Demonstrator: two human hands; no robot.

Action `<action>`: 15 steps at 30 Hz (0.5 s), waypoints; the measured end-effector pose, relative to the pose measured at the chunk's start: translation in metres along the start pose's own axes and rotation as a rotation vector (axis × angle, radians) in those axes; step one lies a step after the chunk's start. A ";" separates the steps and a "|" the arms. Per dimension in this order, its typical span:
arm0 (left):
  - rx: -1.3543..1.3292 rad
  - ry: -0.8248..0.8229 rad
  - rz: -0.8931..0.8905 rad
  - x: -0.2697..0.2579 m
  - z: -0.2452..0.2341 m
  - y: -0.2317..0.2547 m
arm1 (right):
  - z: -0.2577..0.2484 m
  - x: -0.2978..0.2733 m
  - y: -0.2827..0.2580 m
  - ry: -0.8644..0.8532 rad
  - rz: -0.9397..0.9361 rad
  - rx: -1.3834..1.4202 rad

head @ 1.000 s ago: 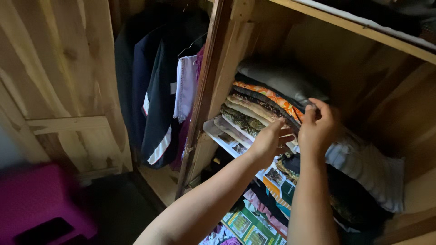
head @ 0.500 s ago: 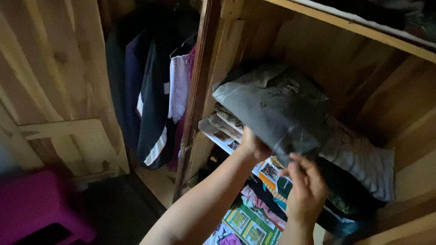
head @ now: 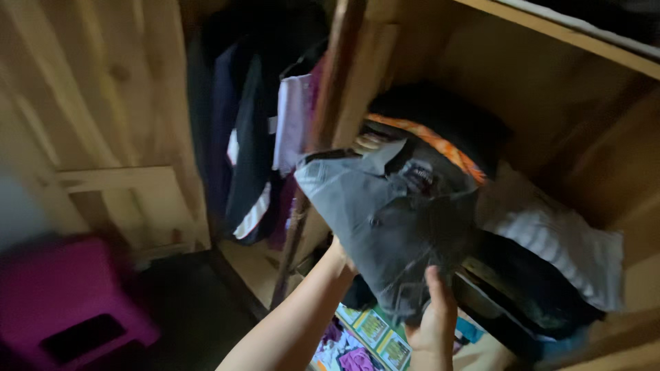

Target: The person removes folded shirts from a wooden wardrobe and places them on a bed. The person handles multiple shirts one at a time, transferring them from the wardrobe shelf to a growing pile on the bed.

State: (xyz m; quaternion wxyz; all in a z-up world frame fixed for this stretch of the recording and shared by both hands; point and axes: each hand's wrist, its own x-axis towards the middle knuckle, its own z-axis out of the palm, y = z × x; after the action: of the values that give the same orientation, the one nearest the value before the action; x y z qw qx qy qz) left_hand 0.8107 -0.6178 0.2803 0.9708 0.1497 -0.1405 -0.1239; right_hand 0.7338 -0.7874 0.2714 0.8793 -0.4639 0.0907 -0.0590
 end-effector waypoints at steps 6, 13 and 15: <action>0.075 0.032 0.172 -0.078 -0.005 0.070 | 0.019 -0.008 0.030 -0.177 0.004 -0.092; 0.178 0.127 0.458 -0.218 -0.010 0.171 | 0.079 -0.024 0.090 -0.379 0.216 -0.174; 0.203 0.155 0.529 -0.265 -0.011 0.196 | 0.106 -0.039 0.109 -0.412 0.379 -0.203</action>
State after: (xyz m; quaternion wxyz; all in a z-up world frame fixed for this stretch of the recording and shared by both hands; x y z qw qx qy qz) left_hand 0.6062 -0.3590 0.2719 0.9574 0.2131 -0.1115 0.1599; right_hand 0.7204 -0.6339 0.2441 0.8237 -0.5263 0.0006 0.2112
